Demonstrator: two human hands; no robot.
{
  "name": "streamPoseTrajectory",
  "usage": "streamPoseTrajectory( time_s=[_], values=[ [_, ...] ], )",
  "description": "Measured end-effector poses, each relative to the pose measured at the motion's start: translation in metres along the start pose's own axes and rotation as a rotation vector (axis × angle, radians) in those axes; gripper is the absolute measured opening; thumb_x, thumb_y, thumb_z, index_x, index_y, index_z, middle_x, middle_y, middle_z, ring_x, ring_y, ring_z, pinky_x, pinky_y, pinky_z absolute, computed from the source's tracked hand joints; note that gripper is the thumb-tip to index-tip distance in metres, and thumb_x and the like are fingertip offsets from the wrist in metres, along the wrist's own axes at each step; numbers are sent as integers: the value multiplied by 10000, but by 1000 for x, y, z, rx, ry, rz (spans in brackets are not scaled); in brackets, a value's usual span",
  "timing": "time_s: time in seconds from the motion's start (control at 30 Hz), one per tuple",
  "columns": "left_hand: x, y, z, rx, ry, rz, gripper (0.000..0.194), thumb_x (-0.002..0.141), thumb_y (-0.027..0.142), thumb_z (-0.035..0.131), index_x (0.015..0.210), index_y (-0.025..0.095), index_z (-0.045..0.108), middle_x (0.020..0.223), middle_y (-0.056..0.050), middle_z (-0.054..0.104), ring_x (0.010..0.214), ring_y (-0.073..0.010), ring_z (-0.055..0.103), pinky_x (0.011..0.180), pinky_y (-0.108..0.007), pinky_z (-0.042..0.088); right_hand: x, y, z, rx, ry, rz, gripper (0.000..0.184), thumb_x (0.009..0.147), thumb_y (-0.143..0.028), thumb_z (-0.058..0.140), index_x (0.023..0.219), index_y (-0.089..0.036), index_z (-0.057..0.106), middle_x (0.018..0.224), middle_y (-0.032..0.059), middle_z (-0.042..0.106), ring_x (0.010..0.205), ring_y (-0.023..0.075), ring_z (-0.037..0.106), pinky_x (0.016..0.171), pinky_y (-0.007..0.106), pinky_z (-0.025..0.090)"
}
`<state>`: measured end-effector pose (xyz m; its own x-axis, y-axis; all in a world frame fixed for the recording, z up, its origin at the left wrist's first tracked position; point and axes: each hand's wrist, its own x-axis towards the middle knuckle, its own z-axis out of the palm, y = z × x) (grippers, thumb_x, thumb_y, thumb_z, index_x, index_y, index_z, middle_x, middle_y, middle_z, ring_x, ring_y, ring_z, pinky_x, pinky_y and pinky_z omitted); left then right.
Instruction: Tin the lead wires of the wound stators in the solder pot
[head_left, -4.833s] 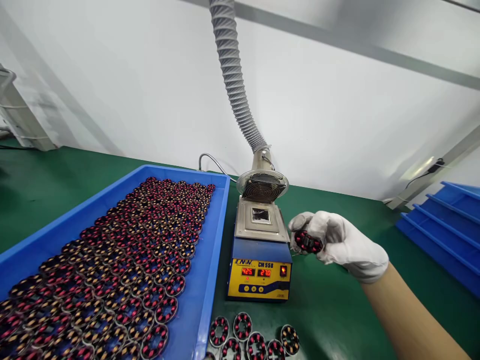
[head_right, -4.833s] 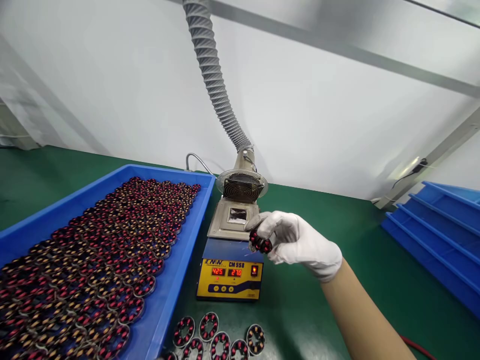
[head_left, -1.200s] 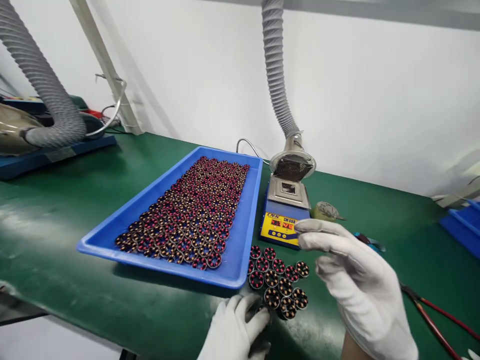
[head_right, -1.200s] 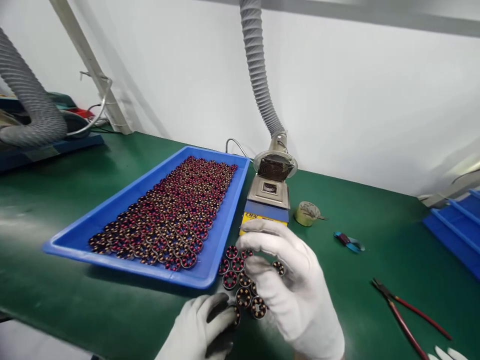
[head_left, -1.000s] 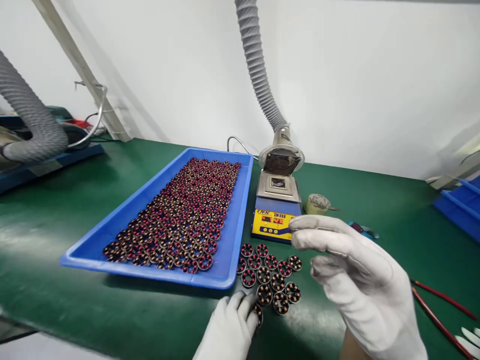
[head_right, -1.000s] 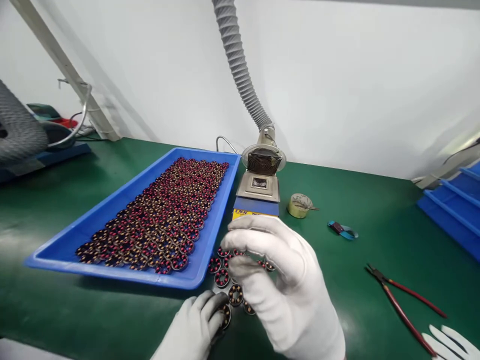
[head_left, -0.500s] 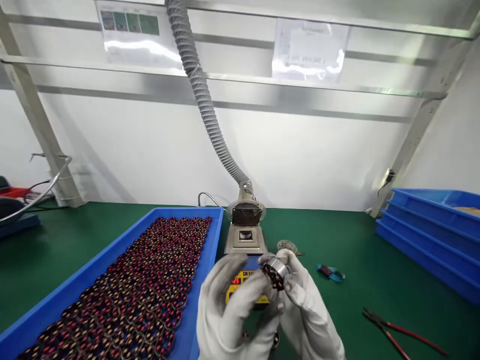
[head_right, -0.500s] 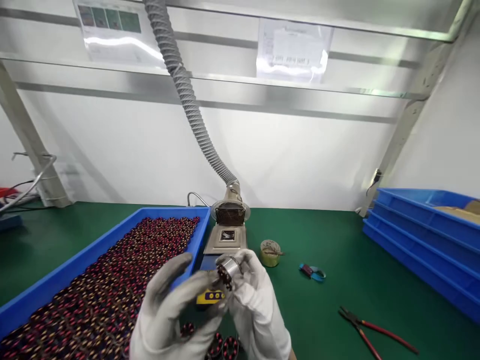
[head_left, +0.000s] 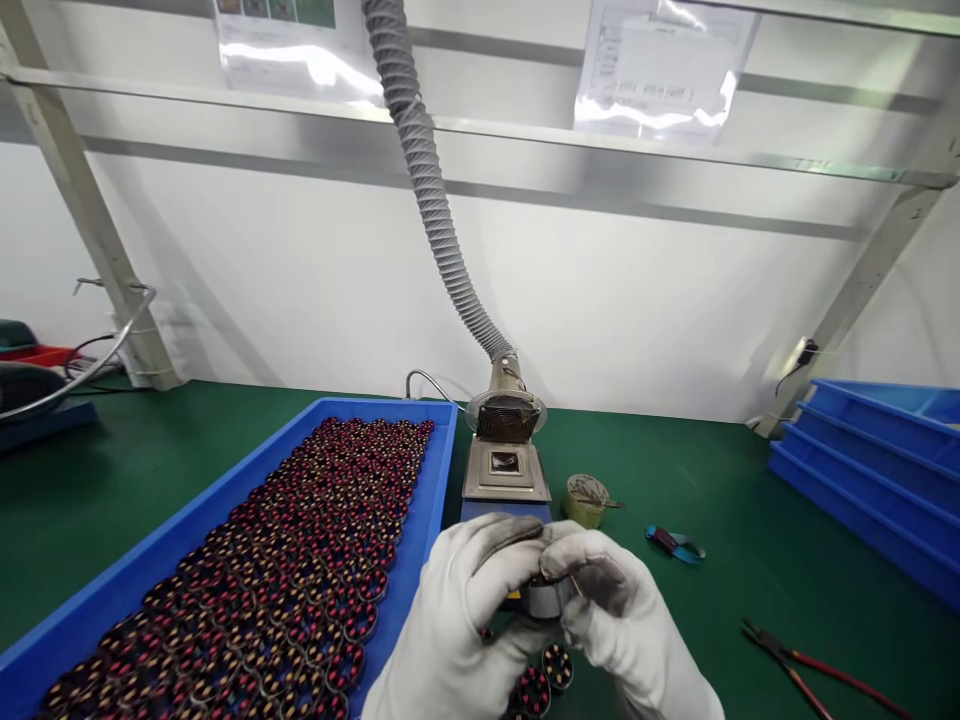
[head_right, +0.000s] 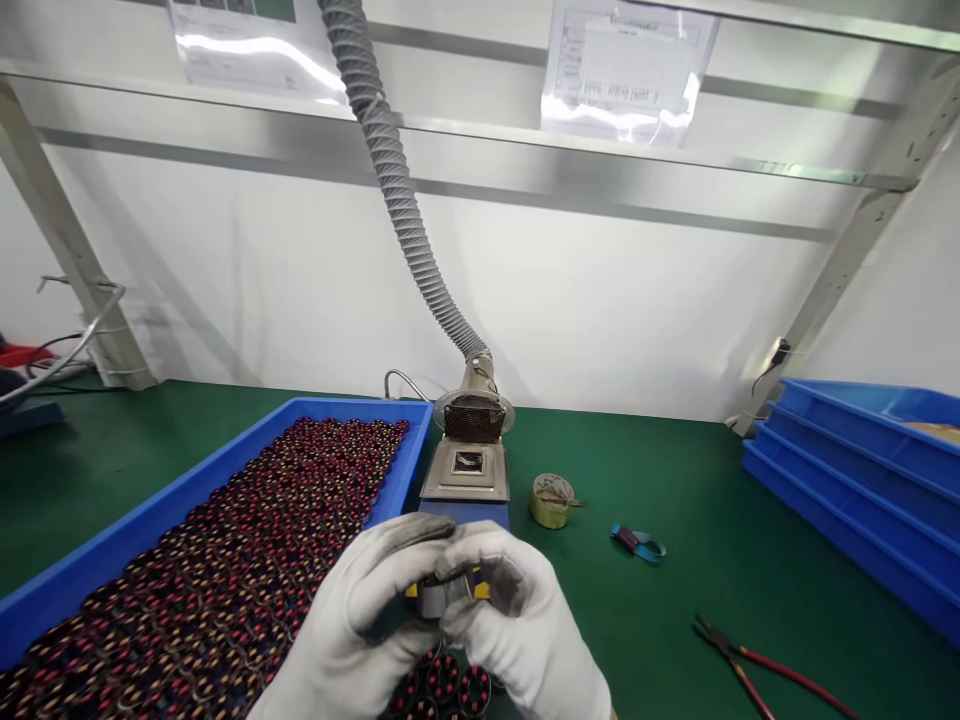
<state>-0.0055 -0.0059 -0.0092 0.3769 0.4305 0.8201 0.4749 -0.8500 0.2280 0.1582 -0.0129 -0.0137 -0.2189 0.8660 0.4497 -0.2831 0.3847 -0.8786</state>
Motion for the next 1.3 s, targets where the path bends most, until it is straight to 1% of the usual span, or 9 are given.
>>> streamPoseTrajectory(
  time_s=[0.17,0.37,0.5,0.6,0.77,0.97,1.03,1.17,1.3],
  values=[
    [4,6,-1,148,-13,64,225,806,174,519,1026,213,545,1113,-61,619,1067,-187,516,855,-333,426,2,-1,9,174,173,-52,93,717,-298,722,669,-225,692,730,13,616,722,135,589,662,216,493],
    [1,4,-3,231,68,94,272,765,105,558,1034,146,568,1063,-96,629,1054,-212,512,843,-367,398,0,-15,10,557,378,35,108,720,-375,699,714,-268,684,904,-5,655,976,191,588,918,345,459],
    [-3,1,-1,242,72,57,330,758,117,588,1084,142,548,1095,-111,596,1093,-222,476,878,-382,380,1,-6,14,398,293,129,437,538,-366,829,921,-216,681,980,80,665,938,247,606,915,380,450],
    [-3,1,0,148,70,21,380,762,85,563,1132,155,511,1096,-86,594,1074,-179,490,892,-331,396,5,6,19,372,225,234,435,564,-389,815,926,-191,677,947,95,674,875,239,628,872,376,470],
    [0,0,-4,-223,-2,-114,322,803,163,560,1107,268,526,1104,6,612,1020,-118,552,895,-230,442,5,12,21,416,287,281,412,514,-336,850,860,-185,687,869,70,678,812,209,624,778,334,510],
    [0,-1,-11,-439,264,-505,177,843,158,505,829,302,608,897,80,659,880,-68,613,801,-143,475,0,-5,31,691,113,424,365,658,-319,769,973,-166,664,870,62,668,728,145,627,667,232,504],
    [1,-1,-16,-452,197,-613,169,818,209,561,907,337,626,1001,75,653,955,-79,602,849,-149,461,-2,-9,32,727,105,417,305,721,-338,718,971,-170,668,904,76,677,767,162,636,692,250,505],
    [5,0,-17,-390,-126,-410,580,629,171,737,1147,361,560,1174,29,609,1092,-149,544,951,-224,417,-5,-5,30,756,164,378,180,751,-325,696,878,-196,693,930,41,686,849,152,623,776,253,495],
    [8,3,-10,-479,-9,-276,326,728,276,677,1050,304,636,1027,4,686,1009,-152,589,909,-246,450,-4,-1,32,754,198,385,199,726,-263,718,916,-212,689,957,29,675,882,140,608,775,230,496]
  ],
)
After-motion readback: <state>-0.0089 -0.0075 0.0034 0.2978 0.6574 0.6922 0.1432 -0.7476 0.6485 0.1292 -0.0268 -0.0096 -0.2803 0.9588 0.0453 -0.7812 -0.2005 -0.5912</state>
